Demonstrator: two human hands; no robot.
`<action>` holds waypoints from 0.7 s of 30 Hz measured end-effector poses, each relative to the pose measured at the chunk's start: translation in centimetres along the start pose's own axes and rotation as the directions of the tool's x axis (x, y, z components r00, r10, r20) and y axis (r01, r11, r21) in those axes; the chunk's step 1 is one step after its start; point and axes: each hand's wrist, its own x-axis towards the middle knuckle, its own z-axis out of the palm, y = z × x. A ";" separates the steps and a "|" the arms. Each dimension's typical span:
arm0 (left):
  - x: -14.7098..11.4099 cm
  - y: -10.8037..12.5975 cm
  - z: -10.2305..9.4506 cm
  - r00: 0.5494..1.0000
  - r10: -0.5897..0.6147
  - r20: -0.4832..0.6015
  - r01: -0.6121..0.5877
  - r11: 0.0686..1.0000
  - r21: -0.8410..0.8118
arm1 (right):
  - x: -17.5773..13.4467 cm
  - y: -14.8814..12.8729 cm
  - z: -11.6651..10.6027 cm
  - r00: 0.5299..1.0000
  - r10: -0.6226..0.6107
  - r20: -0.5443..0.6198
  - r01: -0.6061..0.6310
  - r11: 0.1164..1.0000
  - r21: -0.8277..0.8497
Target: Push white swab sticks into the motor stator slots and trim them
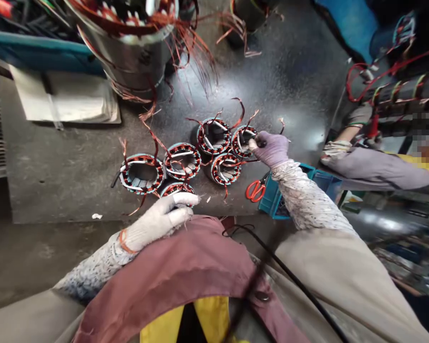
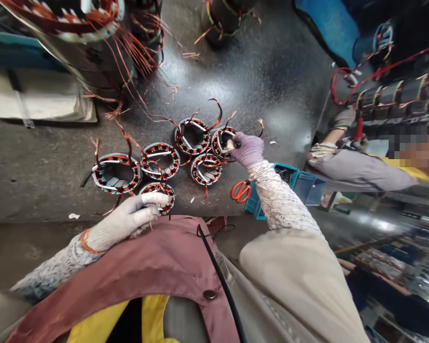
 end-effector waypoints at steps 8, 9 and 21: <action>-0.3 -0.5 -0.1 0.999 -0.020 0.047 0.025 0.994 -0.102 | -6.9 -1.9 -0.1 0.983 -0.184 0.017 0.164 0.908 0.386; -0.3 -0.5 0.0 0.998 -0.016 0.054 0.021 0.995 -0.100 | -7.4 -2.0 0.8 0.978 -0.203 0.040 0.174 0.913 0.370; -1.4 -1.1 -1.2 0.999 0.025 -0.027 -0.029 0.988 -0.150 | -6.7 -2.9 1.6 0.971 -0.239 -0.019 0.238 0.949 0.208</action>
